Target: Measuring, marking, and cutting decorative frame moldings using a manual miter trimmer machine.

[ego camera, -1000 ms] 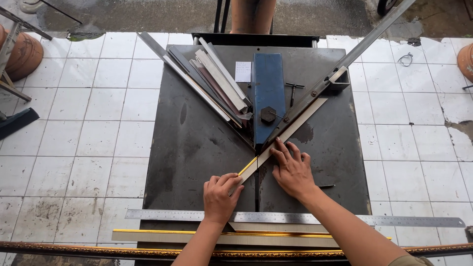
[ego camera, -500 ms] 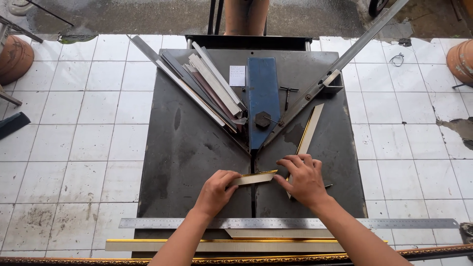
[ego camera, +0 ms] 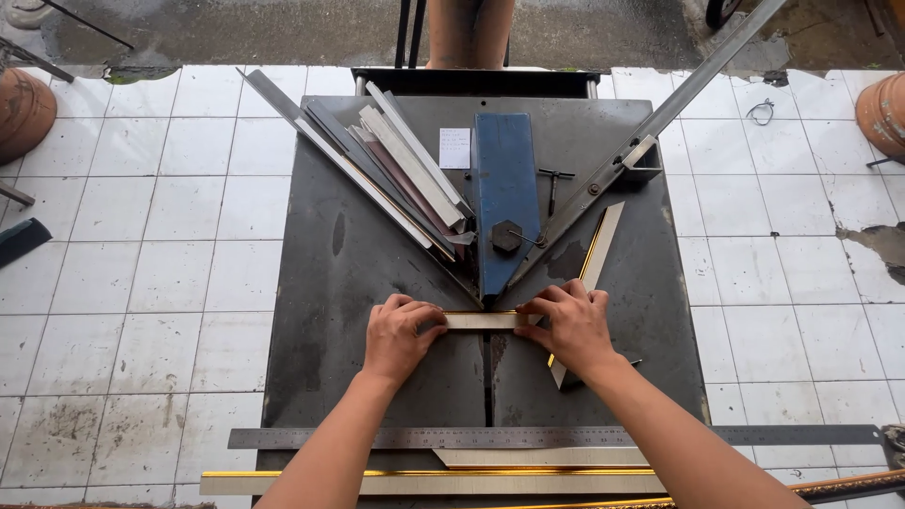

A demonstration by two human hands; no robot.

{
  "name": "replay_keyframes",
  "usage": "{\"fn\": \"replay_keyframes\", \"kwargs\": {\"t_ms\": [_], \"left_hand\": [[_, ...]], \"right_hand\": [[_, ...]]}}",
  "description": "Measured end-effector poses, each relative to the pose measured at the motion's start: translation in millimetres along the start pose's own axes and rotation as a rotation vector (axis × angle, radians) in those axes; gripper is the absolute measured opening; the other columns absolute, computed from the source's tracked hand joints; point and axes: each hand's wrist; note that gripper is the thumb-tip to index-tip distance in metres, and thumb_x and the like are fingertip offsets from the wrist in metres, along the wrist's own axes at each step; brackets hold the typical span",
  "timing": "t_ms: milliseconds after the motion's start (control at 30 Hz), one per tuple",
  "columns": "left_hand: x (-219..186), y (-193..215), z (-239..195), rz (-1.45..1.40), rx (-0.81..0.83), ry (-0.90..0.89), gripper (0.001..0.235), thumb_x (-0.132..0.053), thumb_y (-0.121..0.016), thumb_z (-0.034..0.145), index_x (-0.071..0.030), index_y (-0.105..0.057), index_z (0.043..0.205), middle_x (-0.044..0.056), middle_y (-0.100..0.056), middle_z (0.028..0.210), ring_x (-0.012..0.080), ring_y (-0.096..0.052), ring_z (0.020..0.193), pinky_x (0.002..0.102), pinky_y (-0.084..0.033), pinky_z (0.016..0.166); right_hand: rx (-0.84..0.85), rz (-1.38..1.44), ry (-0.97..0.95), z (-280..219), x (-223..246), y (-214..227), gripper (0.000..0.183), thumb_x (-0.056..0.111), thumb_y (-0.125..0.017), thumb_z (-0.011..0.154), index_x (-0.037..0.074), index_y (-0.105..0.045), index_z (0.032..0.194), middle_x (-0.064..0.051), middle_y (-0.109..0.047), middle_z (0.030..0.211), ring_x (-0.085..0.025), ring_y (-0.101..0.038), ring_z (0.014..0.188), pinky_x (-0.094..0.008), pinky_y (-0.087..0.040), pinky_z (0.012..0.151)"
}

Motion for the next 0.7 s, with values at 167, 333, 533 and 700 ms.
{"fn": "replay_keyframes", "kwargs": {"t_ms": [167,333,533,700], "left_hand": [[2,-8,15,0.067,0.051,0.035,0.014,-0.031,-0.069,0.067,-0.034,-0.064,0.08,-0.016,-0.063,0.08,0.0109,-0.055,0.088,0.028,-0.045,0.072],[6,-14,36,0.132,0.107,0.077,0.02,-0.029,-0.068,0.069,-0.035,-0.065,0.088,-0.014,-0.062,0.085,0.0137,-0.053,0.091,0.03,-0.044,0.074],[4,-11,41,0.152,0.146,0.087,0.021,-0.027,-0.069,0.068,-0.034,-0.067,0.088,-0.013,-0.062,0.086,0.014,-0.052,0.092,0.03,-0.045,0.073],[2,-16,30,0.214,0.125,0.078,0.02,-0.028,-0.069,0.068,-0.036,-0.066,0.087,-0.014,-0.06,0.086,0.014,-0.051,0.09,0.03,-0.045,0.071]], "right_hand": [[0.068,0.012,-0.06,16,0,7,0.02,0.048,-0.066,0.069,0.031,-0.068,0.08,0.006,-0.061,0.081,-0.016,-0.05,0.085,-0.039,-0.033,0.072],[0.07,0.011,-0.093,34,-1,11,0.019,0.046,-0.066,0.071,0.03,-0.069,0.082,0.004,-0.062,0.082,-0.017,-0.052,0.085,-0.038,-0.034,0.071],[0.107,0.004,-0.098,38,1,15,0.019,0.044,-0.067,0.072,0.028,-0.069,0.082,0.002,-0.062,0.081,-0.017,-0.052,0.084,-0.038,-0.037,0.069],[0.14,-0.02,-0.116,30,5,18,0.019,0.046,-0.065,0.072,0.03,-0.069,0.081,0.003,-0.061,0.081,-0.016,-0.052,0.083,-0.038,-0.038,0.071]]}}
Point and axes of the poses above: each hand's wrist, its own z-axis towards the middle knuckle, its own y-axis out of the back of the hand, x = y × z
